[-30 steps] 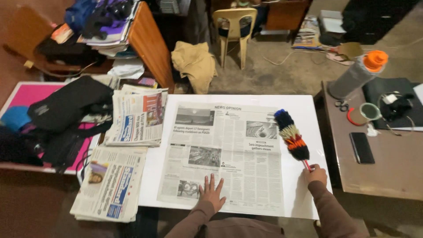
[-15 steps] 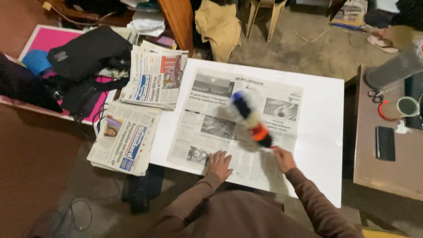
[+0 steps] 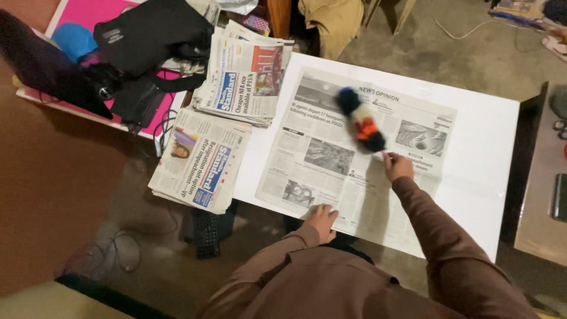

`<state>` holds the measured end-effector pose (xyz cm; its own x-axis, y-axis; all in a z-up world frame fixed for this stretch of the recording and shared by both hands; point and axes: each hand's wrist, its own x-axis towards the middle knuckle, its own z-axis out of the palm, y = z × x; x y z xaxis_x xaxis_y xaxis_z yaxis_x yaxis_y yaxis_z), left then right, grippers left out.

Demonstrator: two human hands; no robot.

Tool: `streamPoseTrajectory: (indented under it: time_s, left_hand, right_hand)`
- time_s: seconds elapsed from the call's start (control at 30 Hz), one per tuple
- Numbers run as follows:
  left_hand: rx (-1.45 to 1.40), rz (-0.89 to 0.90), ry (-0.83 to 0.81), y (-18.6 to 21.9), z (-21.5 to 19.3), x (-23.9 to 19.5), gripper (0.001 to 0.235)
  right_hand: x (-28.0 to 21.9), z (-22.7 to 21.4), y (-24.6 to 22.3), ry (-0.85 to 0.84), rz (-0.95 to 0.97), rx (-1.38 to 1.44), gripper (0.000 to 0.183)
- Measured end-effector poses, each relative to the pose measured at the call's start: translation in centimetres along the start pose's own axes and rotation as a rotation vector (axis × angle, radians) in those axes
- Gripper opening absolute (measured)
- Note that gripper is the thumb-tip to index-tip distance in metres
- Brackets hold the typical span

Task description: The person uses a colorful feather duster to wipe the surface of a newspaper spread open on a white table. They turn the pages of the newspaper multiple times to dust different sections, including sports, opinion, and business pages, while standing in a cluttered room.

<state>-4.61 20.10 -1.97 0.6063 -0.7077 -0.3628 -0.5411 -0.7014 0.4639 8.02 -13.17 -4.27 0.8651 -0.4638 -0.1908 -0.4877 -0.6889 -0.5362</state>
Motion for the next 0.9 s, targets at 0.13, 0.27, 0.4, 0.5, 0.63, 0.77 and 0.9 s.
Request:
streamPoseTrajectory:
  time_s: [0.13,0.27,0.4,0.5,0.63,0.77,0.9]
  left_hand:
    - [-0.216,0.011,-0.088,-0.8,-0.6,-0.9,0.072]
    - [-0.207,0.056,-0.130,-1.1,-0.9,-1.4,0.076]
    - [-0.169,0.070,-0.102,-1.2,-0.5,-1.1,0.081]
    - [-0.107,0.071,-0.140,-1.2,-0.8,-0.7,0.077]
    - [-0.247,0.065,-0.136,-1.3,-0.9,-0.9,0.073]
    - [-0.177,0.123,-0.107,-2.0,0.1,-0.6,0.081]
    - [-0.245,0.274,-0.002,-4.8,5.0,0.7,0.078]
  right_hand:
    - [-0.9,1.9,-1.7,-0.389,-0.327,0.062,0.031]
    - [0.8,1.5,-3.6,-0.622,-0.390,-0.228,0.033]
    - [4.6,1.5,-6.9,-0.219,-0.055,-0.046,0.045]
    - [4.5,2.4,-9.4,-0.137,-0.083,0.046,0.045]
    - [7.8,4.4,-7.7,-0.451,-0.237,0.036,0.037]
    - [12.3,3.7,-8.8,-0.500,-0.254,-0.075,0.031]
    - [16.5,5.0,-11.6,-0.041,-0.103,-0.072,0.036]
